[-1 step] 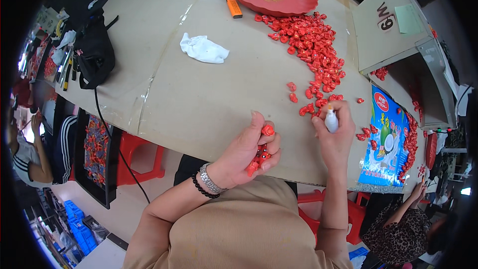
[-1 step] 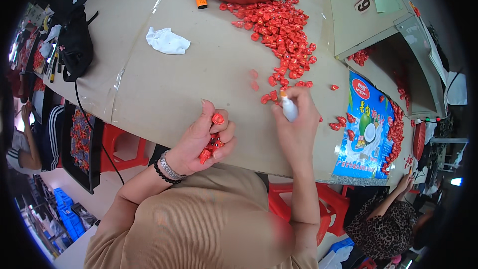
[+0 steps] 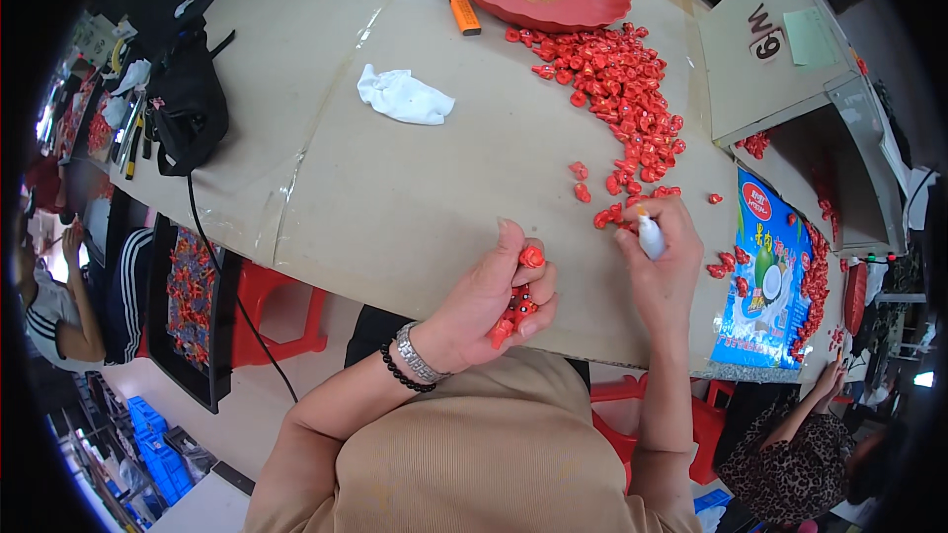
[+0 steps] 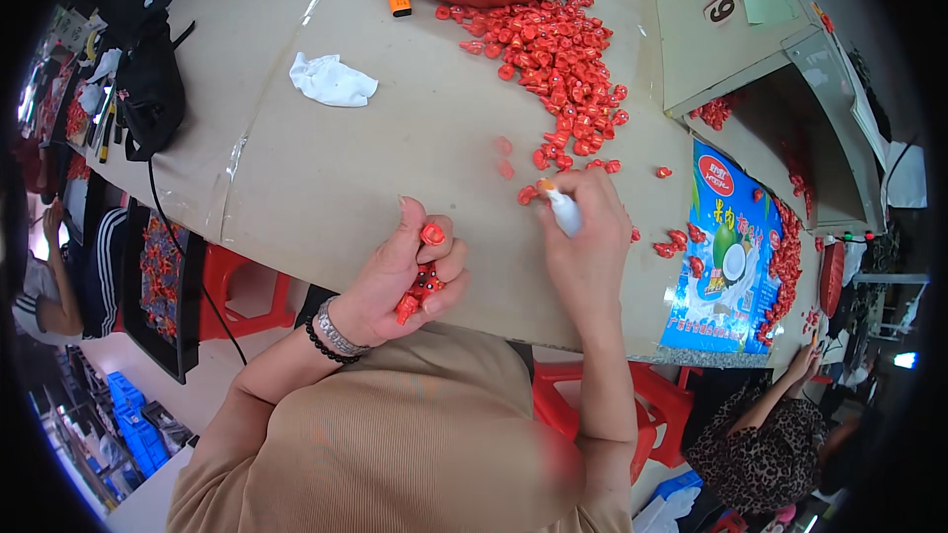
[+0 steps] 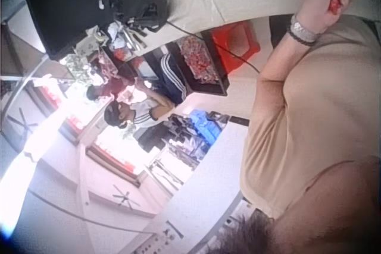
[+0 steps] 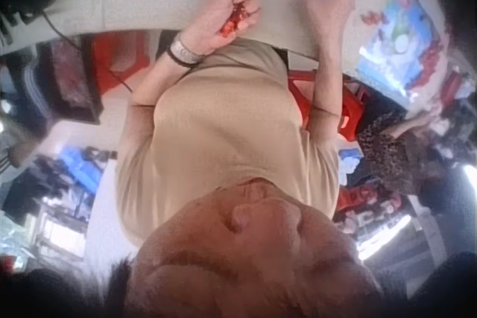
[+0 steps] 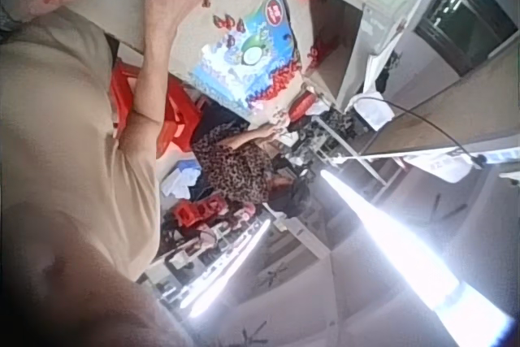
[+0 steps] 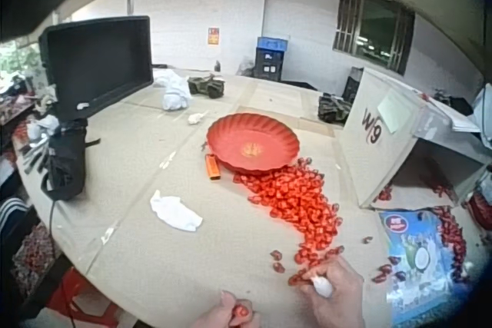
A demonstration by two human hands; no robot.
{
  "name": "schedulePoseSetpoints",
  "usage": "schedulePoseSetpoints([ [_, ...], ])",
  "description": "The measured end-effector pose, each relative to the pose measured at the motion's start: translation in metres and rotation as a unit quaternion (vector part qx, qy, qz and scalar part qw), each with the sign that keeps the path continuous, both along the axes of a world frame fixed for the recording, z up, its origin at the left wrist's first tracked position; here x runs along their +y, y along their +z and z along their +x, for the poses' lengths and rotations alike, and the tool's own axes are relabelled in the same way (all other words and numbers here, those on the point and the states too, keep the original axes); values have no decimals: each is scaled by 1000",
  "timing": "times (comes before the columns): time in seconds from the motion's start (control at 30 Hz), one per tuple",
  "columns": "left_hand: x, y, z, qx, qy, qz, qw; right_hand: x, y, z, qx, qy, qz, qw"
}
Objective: Gluing small red plastic decorative pieces together at a workbench.
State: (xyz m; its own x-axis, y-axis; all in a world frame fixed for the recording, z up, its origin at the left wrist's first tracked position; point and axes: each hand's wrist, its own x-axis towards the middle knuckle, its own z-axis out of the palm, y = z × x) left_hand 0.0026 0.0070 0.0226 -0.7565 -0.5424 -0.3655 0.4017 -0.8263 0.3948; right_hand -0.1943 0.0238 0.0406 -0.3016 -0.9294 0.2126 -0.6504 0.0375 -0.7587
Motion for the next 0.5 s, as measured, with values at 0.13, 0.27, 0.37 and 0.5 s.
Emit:
schedulePoseSetpoints([
  [0.13, 2, -4, 1, 1, 8, -9, 1000, -9, 3, 9, 146, 46, -6, 988],
  [0.27, 2, -4, 0, 8, 5, -17, 1000, -9, -2, 9, 189, 33, 20, 981],
  [0.37, 1, -6, 0, 13, 4, -21, 1000, -9, -4, 10, 215, 32, 2, 976],
  [0.5, 2, -7, 0, 9, 5, -22, 1000, -6, -9, 10, 240, 48, -44, 969],
])
